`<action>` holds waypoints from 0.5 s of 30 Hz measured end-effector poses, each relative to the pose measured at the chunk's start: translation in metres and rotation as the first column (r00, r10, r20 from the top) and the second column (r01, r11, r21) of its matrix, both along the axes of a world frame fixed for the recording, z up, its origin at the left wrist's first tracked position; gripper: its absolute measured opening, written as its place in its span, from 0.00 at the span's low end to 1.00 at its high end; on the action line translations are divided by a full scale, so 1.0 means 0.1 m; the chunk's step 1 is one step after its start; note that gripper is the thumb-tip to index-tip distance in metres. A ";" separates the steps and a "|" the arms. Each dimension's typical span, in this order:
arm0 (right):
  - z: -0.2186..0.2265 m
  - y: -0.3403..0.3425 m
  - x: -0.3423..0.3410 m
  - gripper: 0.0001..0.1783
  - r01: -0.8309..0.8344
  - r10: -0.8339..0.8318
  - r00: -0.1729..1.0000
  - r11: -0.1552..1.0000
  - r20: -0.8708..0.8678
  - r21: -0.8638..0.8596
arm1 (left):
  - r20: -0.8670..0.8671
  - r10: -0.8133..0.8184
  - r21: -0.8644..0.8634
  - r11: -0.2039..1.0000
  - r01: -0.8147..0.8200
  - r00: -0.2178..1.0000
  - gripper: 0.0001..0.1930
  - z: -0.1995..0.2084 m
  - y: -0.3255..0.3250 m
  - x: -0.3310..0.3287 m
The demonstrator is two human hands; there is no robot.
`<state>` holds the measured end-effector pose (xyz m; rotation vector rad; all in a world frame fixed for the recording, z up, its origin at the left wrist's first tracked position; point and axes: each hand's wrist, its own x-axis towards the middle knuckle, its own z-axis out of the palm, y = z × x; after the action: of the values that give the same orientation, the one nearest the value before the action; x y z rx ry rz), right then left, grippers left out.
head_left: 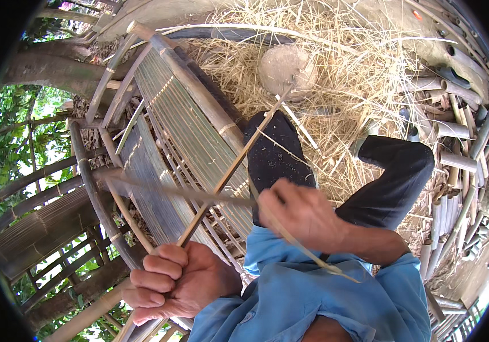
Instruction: The person shaves a thin strip of bamboo using a knife, pulling the blade along the length of the wood while seated. The person then handles several strips and a piece of woven bamboo mat.
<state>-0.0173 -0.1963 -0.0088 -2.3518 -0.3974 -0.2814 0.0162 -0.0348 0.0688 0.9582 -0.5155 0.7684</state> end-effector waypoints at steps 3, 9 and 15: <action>0.01 0.03 -0.01 0.06 -0.079 0.081 0.993 0.997 0.091 -0.020 | -0.014 0.046 0.028 0.999 -0.046 0.999 0.23 -0.03 0.05 -0.05; -0.15 -0.03 0.04 0.05 -0.073 0.065 0.995 0.992 -0.074 -0.105 | -0.137 0.233 -0.017 0.971 -0.237 0.963 0.25 -0.07 0.09 -0.12; -0.51 -0.23 0.24 0.06 0.046 -0.085 0.974 0.983 -0.212 -0.180 | -0.080 0.161 0.002 0.987 -0.162 0.984 0.23 -0.06 0.09 -0.17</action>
<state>0.0066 -0.2192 -0.0599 -2.5378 -0.2457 -0.0163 -0.0008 -0.0256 0.0624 1.0312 -0.3688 0.8721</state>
